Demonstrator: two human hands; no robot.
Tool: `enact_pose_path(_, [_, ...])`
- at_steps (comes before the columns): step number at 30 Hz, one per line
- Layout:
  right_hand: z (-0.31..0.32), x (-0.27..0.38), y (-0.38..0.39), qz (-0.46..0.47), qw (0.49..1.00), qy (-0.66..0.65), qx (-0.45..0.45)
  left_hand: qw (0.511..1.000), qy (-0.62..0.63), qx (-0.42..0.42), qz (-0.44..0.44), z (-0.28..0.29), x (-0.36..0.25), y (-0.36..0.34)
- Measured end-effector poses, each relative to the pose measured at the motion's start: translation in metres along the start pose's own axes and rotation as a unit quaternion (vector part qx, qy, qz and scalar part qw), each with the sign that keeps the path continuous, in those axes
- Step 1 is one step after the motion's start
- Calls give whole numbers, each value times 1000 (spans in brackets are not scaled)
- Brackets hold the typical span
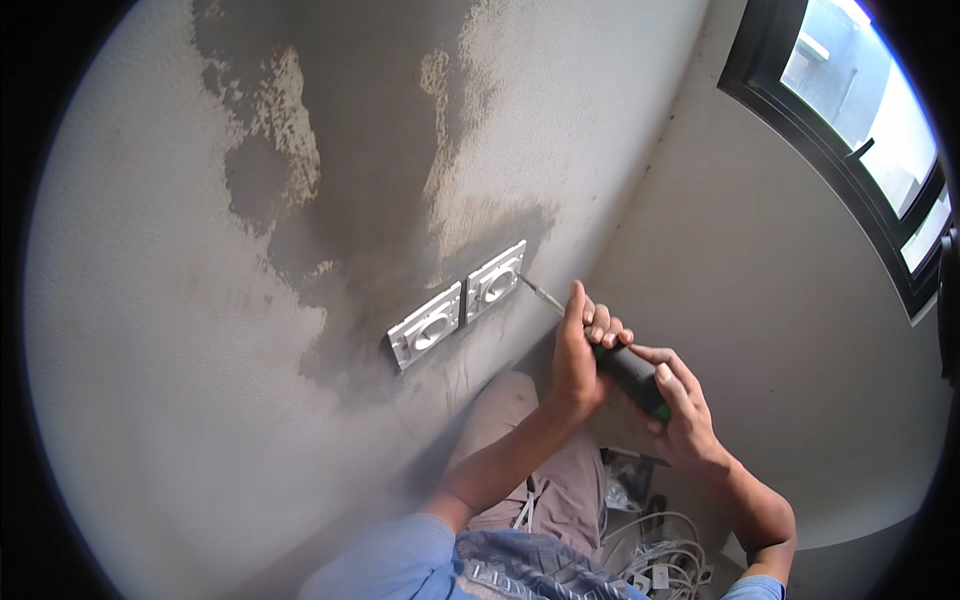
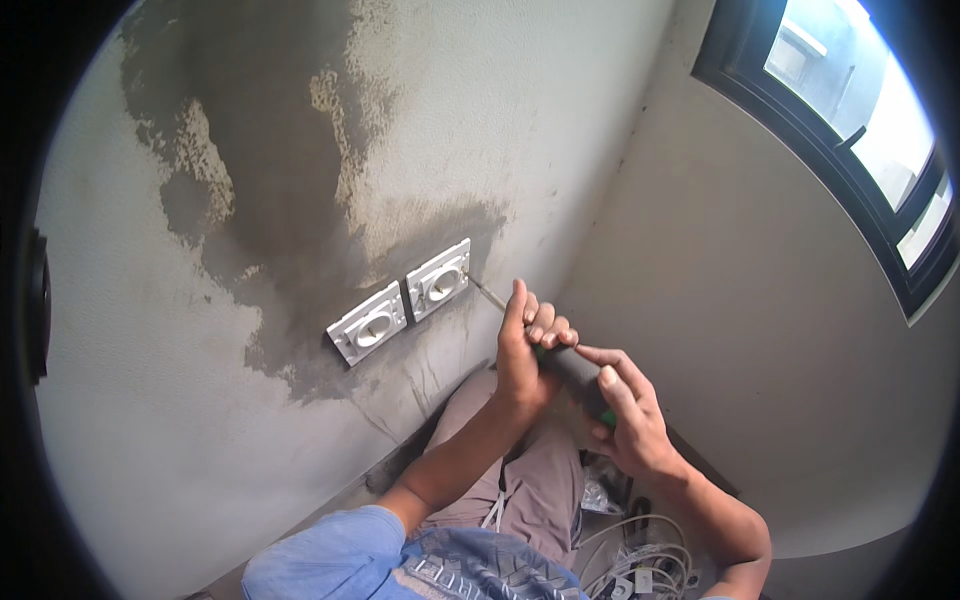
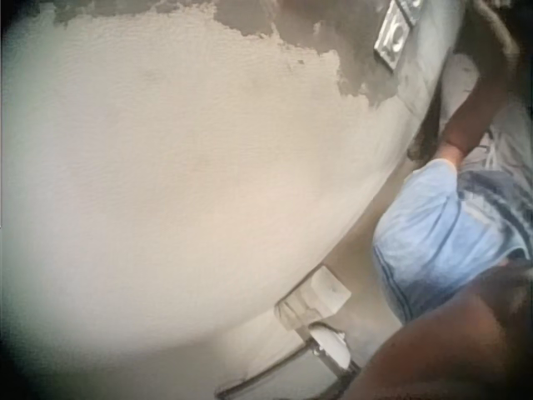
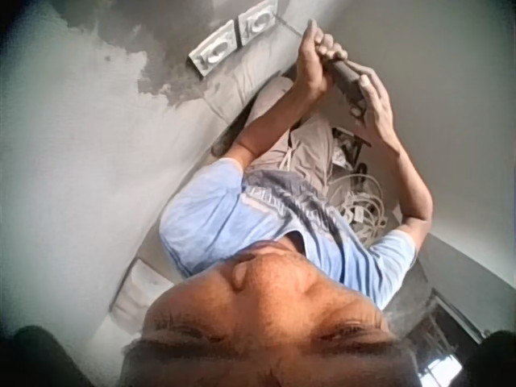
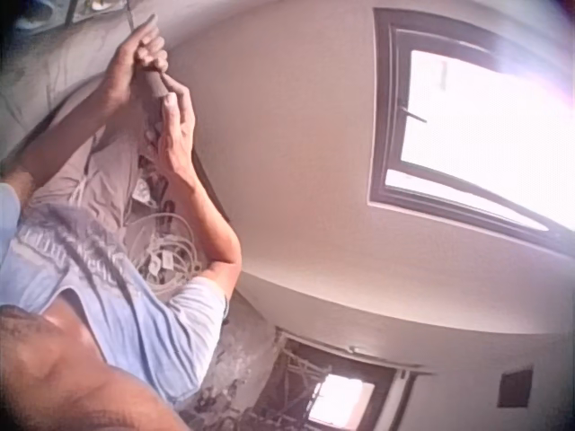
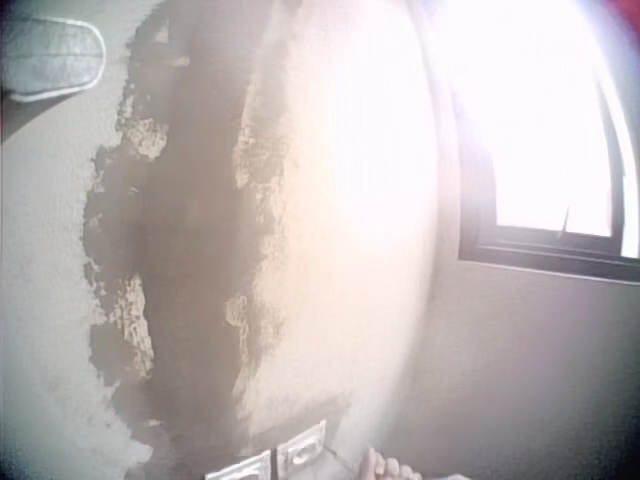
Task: The person installs electrical outlets into a wall by connecting wires, fitting the socket units into the wall boxes, and securing them with a screwdriver.
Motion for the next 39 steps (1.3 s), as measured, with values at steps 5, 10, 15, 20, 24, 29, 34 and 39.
enact_pose_path(5, [-30, 47, 17, 323, 810, 489, -21, 1000, -9, -12, -19, 4, -7, 0])
enact_pose_path(10, [-7, 9, 9, 248, 861, 444, -12, 997, -61, -35, -18, 4, -9, -1])
enact_pose_path(15, [-3, 11, 9, 262, 890, 369, -58, 998, -57, 2, -33, 7, -18, -14])
enact_pose_path(20, [-24, 25, 16, 274, 729, 627, -11, 997, -70, -7, -33, 3, -20, -8])
enact_pose_path(24, [6, -16, 2, 93, 971, 216, -43, 997, -67, -15, -25, 7, -15, -7])
enact_pose_path(29, [-7, 10, 9, 170, 944, 277, -65, 998, -40, 41, -19, 4, -12, -4])
enact_pose_path(34, [-25, 25, 14, 311, 764, 565, -14, 998, -52, 22, -31, 8, -13, -7])
enact_pose_path(39, [4, -21, 9, 58, 991, 95, -68, 997, -58, 28, -40, 9, -14, -9])
Point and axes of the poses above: each hand's wrist, its own y-axis away from the middle knuckle, its own z-axis out of the back of the hand, x = y × z, the point moved 9 cm from there along -y, towards the middle knuckle, and after that the axes turned 1 degree about x, right-handed, at the moved point
